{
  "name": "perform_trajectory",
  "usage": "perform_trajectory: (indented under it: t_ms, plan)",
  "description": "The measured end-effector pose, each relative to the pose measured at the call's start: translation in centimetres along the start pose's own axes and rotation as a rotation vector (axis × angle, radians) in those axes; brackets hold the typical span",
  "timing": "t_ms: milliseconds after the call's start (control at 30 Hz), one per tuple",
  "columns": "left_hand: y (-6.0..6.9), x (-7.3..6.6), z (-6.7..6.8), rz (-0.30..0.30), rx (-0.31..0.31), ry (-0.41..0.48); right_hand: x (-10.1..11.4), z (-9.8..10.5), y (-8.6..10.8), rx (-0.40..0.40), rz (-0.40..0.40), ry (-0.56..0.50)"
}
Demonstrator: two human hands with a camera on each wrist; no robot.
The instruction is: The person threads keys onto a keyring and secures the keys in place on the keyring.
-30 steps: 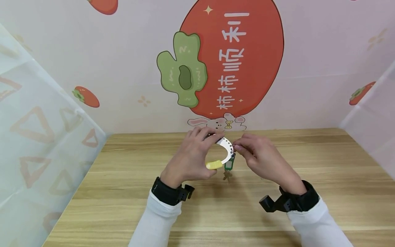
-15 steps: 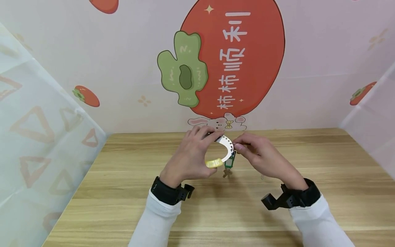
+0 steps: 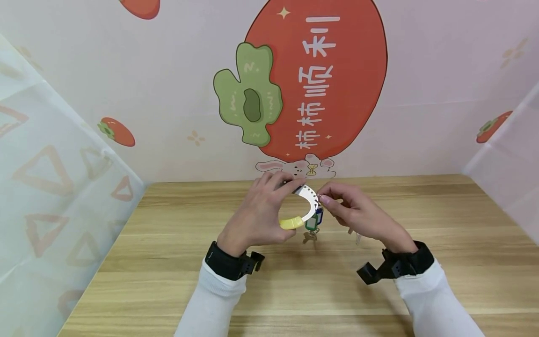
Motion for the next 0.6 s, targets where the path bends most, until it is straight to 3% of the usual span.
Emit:
perform_trajectory:
  t_ms: [300,600]
  plan:
    - [0.06,0.05,0.13,-0.004,-0.013,0.019,-0.03,0.36,0.22,0.047,-0.068,-0.155]
    - [0.0,0.07,0.1,-0.023,-0.031,0.031,-0.21,0.36,0.11,0.039,-0.062,-0.14]
Point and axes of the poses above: each hand's wrist, its own y-axis away from the middle knuckle, its own z-axis out of the back of the hand, x = y × z, the point moved 1 cm from there along -y, towards the middle knuckle, and after that the axes turned 4 degrees about -x, right-handed, at the moved point
